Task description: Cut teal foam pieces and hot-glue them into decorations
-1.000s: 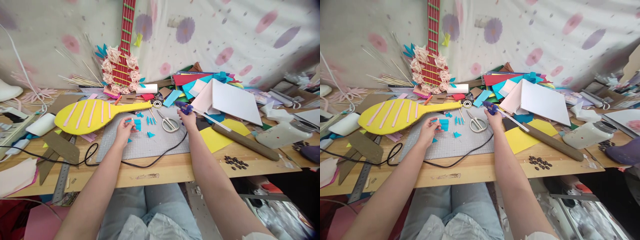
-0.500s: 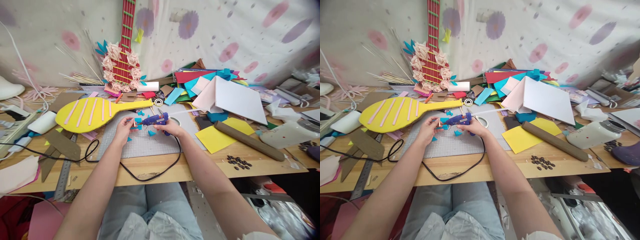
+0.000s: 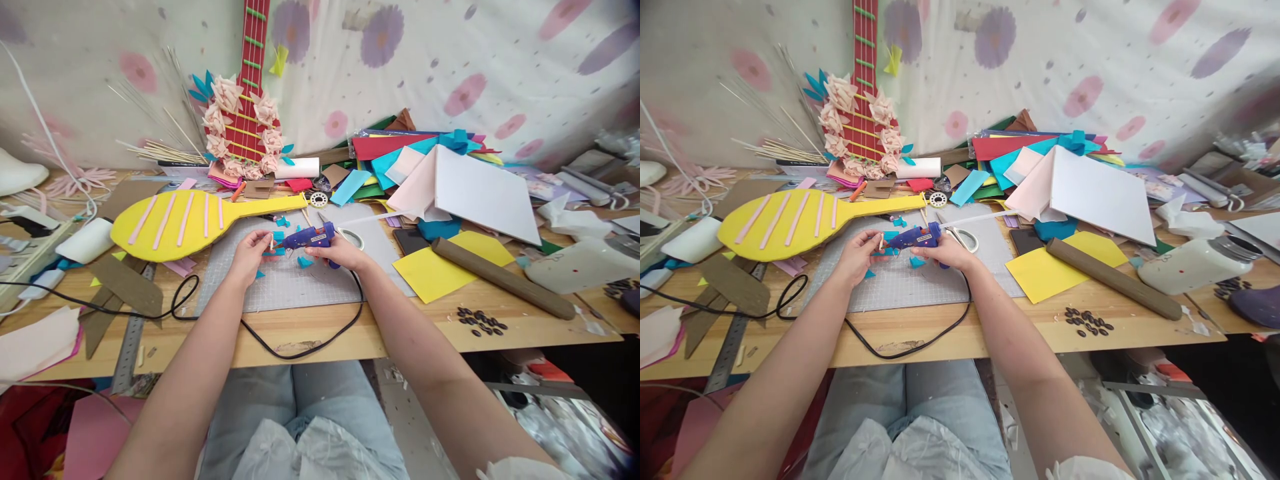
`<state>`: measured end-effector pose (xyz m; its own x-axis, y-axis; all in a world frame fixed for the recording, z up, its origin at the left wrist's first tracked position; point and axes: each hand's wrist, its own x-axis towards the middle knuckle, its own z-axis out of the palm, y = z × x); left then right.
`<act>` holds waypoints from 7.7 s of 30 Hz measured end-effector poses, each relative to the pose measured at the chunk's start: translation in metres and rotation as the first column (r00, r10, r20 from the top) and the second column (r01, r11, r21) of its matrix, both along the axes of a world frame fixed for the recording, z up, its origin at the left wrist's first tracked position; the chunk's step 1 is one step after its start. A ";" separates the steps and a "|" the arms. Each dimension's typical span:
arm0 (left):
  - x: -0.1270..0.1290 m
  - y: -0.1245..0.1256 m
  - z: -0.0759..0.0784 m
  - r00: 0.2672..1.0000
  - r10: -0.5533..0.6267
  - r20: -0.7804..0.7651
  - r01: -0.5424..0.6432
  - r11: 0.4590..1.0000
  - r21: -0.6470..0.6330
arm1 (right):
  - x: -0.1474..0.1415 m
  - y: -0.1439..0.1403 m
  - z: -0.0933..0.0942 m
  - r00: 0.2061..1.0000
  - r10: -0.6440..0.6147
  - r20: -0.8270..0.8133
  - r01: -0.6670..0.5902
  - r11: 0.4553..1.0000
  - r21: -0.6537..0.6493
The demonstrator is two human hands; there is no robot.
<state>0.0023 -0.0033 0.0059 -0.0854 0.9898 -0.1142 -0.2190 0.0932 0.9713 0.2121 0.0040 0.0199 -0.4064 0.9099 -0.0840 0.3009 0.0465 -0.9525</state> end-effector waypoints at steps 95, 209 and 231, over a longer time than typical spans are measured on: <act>-0.010 0.005 0.004 0.945 0.182 0.270 -0.191 0.982 0.008 | 0.086 0.040 -0.014 0.599 -0.776 0.200 0.692 0.626 0.358; 0.013 -0.007 0.004 0.995 0.053 0.079 -0.049 0.998 -0.045 | -0.063 -0.006 0.018 0.917 -0.116 0.381 -0.161 0.767 0.621; 0.012 -0.006 -0.005 0.991 0.027 -0.129 -0.021 0.999 0.045 | -0.063 -0.010 0.012 0.848 -0.209 0.488 -0.203 0.721 0.662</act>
